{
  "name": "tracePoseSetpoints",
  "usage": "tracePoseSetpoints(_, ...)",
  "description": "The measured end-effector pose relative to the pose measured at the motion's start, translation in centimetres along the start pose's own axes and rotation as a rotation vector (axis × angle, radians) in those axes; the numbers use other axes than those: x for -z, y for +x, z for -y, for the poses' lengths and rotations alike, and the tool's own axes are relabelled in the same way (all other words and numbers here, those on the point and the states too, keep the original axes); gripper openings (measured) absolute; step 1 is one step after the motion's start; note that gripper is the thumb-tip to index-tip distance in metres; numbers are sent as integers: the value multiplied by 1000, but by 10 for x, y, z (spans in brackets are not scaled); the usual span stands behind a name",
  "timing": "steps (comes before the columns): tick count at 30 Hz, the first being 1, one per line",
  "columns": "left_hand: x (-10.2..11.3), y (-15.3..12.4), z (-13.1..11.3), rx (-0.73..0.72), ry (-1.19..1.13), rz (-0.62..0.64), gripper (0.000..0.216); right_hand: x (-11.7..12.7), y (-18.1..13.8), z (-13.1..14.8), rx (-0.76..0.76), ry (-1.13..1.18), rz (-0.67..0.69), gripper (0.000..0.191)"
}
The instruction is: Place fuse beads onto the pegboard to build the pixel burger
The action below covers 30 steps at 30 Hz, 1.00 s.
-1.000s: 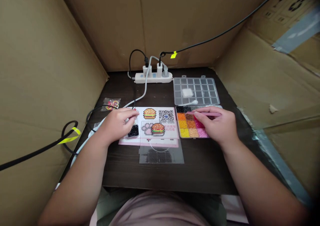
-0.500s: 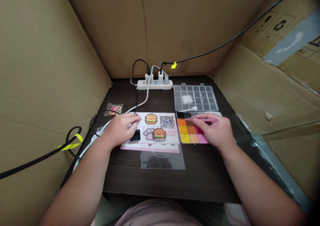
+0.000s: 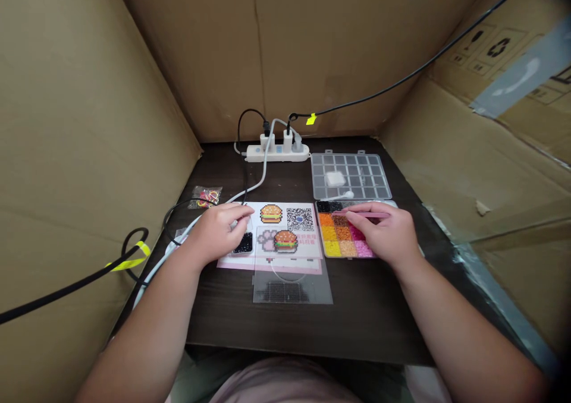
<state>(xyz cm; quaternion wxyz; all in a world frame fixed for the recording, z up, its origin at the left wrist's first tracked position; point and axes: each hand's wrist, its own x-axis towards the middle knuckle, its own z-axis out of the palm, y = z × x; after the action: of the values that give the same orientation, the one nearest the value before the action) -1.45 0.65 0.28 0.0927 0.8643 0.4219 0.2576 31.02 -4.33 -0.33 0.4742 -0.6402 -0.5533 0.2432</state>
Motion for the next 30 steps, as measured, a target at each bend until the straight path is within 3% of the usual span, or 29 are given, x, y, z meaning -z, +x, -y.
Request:
tracePoseSetpoints(5,1,2,-3,-21,-14,-38,22,0,0,-2,-8,13,-2,14)
tracePoseSetpoints(11,3,3,-9,-61,-51,-192,15,0,0,-1,-13,10,-14,13)
tracePoseSetpoints(17,2,4,-7,-49,-23,-158,15,0,-1,-1,-45,63,-5,16)
tracePoseSetpoints(22,3,4,-12,-8,-17,-285,6,0,-1,-2,-33,67,-22,15)
tracePoseSetpoints(26,2,-2,-19,146,-124,-461,39,1,-1,-3,-12,67,-31,14)
tracePoseSetpoints(30,-1,-7,-24,130,-182,-475,49,2,-1,-6,-2,34,-46,16)
